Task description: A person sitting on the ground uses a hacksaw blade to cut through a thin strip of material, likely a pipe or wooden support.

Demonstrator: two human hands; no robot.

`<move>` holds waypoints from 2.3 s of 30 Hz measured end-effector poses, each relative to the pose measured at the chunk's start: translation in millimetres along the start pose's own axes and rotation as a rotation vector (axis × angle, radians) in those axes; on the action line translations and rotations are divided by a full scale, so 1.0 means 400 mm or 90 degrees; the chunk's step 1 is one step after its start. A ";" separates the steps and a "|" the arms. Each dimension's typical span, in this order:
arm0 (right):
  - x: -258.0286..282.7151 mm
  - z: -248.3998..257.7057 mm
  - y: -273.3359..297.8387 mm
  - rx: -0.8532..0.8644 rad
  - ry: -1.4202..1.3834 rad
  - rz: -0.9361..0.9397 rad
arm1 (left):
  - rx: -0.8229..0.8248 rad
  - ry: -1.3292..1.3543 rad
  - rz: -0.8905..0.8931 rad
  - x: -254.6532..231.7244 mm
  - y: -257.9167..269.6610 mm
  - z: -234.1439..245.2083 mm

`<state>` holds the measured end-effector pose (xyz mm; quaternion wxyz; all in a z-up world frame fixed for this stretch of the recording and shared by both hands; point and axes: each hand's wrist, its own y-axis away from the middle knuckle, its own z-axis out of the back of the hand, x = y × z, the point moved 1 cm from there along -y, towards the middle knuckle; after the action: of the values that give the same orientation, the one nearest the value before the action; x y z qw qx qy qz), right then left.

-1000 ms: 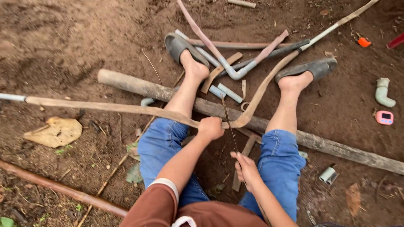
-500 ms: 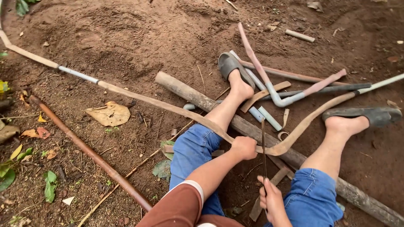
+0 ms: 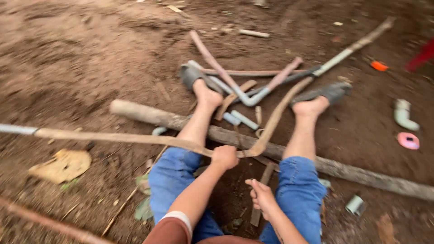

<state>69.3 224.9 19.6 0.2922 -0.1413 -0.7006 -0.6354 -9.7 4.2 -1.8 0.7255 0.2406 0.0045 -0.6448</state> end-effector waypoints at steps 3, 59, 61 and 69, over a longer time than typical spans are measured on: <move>-0.121 0.054 0.001 0.015 -0.044 -0.009 | -0.002 0.002 0.004 0.022 -0.012 -0.027; 0.021 -0.021 0.046 0.039 0.065 0.150 | 0.083 -0.035 0.033 0.008 -0.014 0.005; 0.004 -0.010 0.063 0.035 0.076 0.139 | 0.081 -0.031 0.034 0.010 -0.015 0.007; -0.006 0.016 0.108 0.029 0.052 0.119 | 0.045 -0.016 0.018 0.003 -0.012 -0.012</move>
<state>94.3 238.3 52.8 0.3813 -0.1732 -0.6863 -0.5946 -12.7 4.5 -8.0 0.7256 0.2581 -0.0312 -0.6371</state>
